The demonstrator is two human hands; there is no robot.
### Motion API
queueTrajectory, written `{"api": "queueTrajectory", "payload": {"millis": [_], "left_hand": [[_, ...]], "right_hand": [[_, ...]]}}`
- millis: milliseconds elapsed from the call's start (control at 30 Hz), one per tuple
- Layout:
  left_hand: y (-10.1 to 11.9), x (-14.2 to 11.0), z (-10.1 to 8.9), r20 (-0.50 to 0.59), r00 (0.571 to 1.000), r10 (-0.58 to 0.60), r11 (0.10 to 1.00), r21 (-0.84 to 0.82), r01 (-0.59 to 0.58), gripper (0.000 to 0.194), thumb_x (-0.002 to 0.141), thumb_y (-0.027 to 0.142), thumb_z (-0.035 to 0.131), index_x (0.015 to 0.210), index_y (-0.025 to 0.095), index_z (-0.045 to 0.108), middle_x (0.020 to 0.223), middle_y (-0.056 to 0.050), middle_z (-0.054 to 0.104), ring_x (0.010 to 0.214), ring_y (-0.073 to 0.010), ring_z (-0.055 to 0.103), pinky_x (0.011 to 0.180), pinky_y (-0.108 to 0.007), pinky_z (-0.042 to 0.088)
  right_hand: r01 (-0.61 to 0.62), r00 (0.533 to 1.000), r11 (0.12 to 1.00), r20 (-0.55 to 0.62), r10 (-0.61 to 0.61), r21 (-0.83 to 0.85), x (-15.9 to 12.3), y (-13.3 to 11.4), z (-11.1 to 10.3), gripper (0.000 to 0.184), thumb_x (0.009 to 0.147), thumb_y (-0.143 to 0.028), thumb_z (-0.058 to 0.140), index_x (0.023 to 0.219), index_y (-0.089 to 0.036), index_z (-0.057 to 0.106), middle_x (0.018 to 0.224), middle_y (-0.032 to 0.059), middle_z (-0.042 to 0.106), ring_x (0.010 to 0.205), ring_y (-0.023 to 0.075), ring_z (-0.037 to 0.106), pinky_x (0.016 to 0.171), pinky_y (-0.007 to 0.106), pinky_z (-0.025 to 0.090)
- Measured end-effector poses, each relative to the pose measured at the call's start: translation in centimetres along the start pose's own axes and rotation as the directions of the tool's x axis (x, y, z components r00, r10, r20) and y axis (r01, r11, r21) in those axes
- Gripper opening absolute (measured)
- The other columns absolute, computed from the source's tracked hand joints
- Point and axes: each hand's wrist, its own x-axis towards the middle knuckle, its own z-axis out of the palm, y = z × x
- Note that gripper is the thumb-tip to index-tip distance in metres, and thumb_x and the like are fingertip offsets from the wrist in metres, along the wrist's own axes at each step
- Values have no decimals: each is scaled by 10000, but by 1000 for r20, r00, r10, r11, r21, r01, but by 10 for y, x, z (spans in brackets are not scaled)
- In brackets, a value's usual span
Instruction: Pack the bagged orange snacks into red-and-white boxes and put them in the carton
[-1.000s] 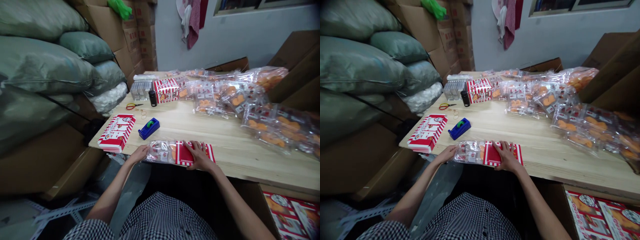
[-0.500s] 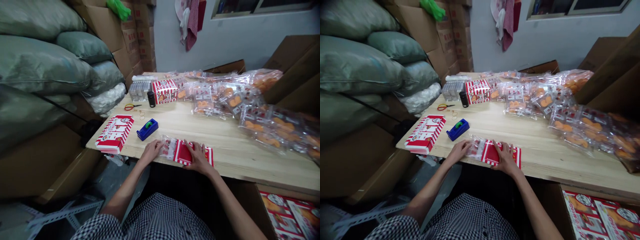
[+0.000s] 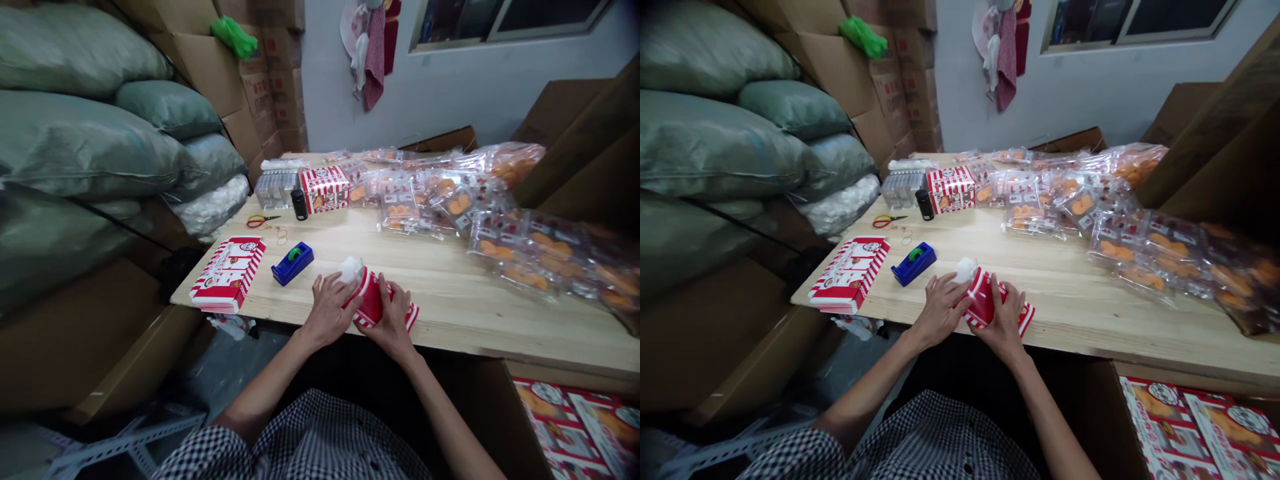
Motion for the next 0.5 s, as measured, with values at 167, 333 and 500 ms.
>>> {"api": "queueTrajectory", "payload": {"millis": [167, 333, 500], "left_hand": [[20, 5, 5, -227, 965, -128, 927, -374, 35, 832, 817, 412, 741, 1513, 266, 308, 1589, -146, 323, 1453, -342, 324, 1180, -563, 245], [42, 0, -12, 34, 949, -313, 446, -877, 179, 941, 881, 330, 688, 1568, 333, 45, 1120, -79, 694, 948, -229, 701, 903, -439, 565], [38, -17, -24, 282, 912, -298, 336, -863, 377, 989, 789, 302, 797, 1571, 311, 192, 724, 35, 675, 592, -138, 625, 660, -294, 557]], "right_hand": [[-178, 930, 981, -314, 192, 74, -2, -28, -5, 1281, 653, -519, 797, 1592, -267, -36, 1457, 197, 215, 1314, 443, 310, 1040, 719, 256], [-236, 916, 906, -231, 328, 351, -25, -48, -25, 1349, 619, -500, 868, 1590, -299, -48, 1495, 157, 220, 1394, 401, 278, 1098, 639, 309], [-400, 867, 441, 175, 467, 803, -41, -40, -59, 826, 863, -435, 697, 1555, -308, 263, 1434, 85, 522, 1282, 266, 534, 1068, 423, 455]]}}
